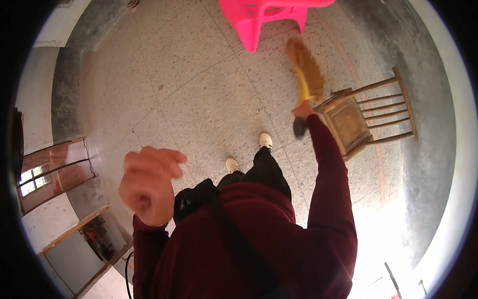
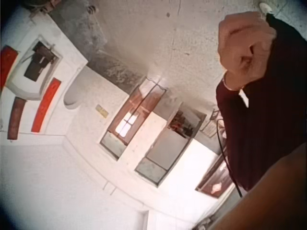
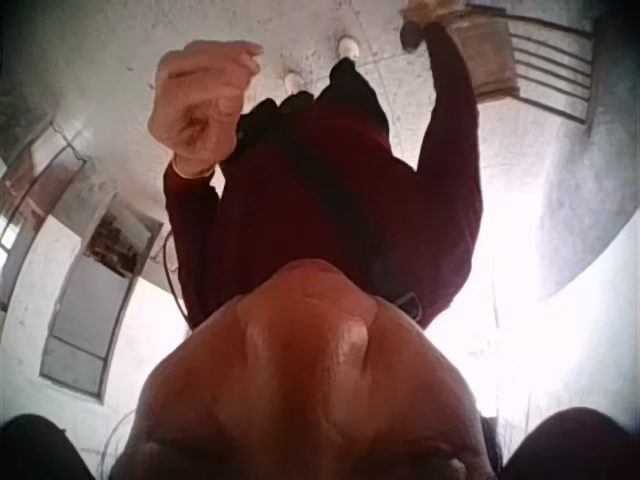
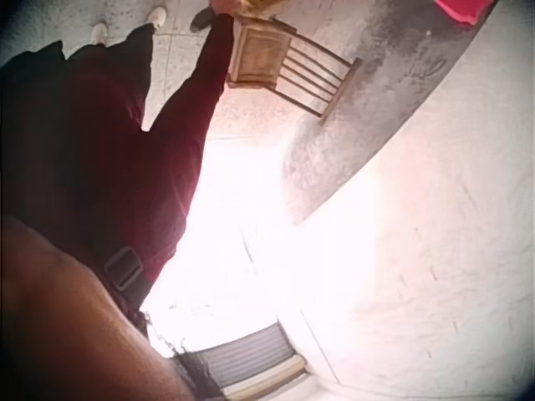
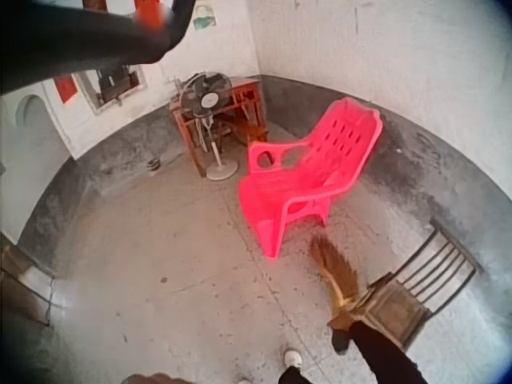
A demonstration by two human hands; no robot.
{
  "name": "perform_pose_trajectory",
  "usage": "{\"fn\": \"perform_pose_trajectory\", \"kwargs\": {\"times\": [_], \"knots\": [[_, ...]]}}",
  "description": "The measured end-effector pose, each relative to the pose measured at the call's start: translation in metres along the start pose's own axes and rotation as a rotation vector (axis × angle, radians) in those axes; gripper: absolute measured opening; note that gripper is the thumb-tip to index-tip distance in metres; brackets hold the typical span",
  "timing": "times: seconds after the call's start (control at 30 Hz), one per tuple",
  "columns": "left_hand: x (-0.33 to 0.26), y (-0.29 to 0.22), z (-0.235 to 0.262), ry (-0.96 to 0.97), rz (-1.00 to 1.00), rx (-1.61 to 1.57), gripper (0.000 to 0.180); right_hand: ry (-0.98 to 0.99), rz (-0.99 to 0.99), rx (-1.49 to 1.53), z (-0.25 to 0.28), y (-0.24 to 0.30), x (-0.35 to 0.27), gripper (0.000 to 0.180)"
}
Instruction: The person sweeps a tiled floor with a traditional straw broom, moving from an indoor cluttered area to an outdoor patio. They sweep around furniture, including a wooden chair and a pink plastic chair, and clear debris toward the street. The person briefly moves a wooden chair to sweep underneath it.
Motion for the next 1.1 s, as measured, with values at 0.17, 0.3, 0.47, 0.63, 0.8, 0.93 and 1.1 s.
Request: {"fn": "perform_pose_trajectory", "kwargs": {"times": [0.17, 0.3, 0.47, 0.63, 0.8, 0.93, 1.1], "knots": [[-0.031, 0.039, 0.043, -0.122, 0.305, 0.347, 0.007, 0.358, 0.087, -0.040, -0.049, 0.060, -0.114, 0.090], [-0.051, 0.078, 0.061, -0.173, 0.413, 0.399, 0.007, 0.537, 0.153, 0.177, -0.047, 0.129, -0.163, 0.084], [-0.070, 0.114, 0.085, -0.151, 0.519, 0.418, 0.008, 0.543, 0.262, 0.301, -0.053, 0.173, -0.151, 0.086], [-0.092, 0.130, 0.153, -0.237, 0.593, 0.496, 0.009, 0.366, 0.348, 0.257, -0.034, 0.179, -0.125, 0.082], [-0.139, 0.167, 0.247, -0.312, 0.750, 0.538, 0.012, 0.421, 0.126, 0.120, -0.042, 0.199, -0.101, 0.071], [-0.187, 0.224, 0.333, -0.244, 0.876, 0.545, 0.017, 0.421, 0.138, 0.311, -0.128, 0.227, -0.106, 0.060], [-0.217, 0.269, 0.393, -0.174, 1.109, 0.530, 0.019, 0.652, 0.046, 0.388, -0.170, 0.341, -0.102, 0.065]]}}
Point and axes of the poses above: each hand's wrist, its own x-axis towards the middle knuckle, its own z-axis out of the back of the hand, y = z × x, the point moved 4 cm from there along x, towards the middle knuckle, and after that the axes turned 8 degrees about -y, right-handed, at the moved point
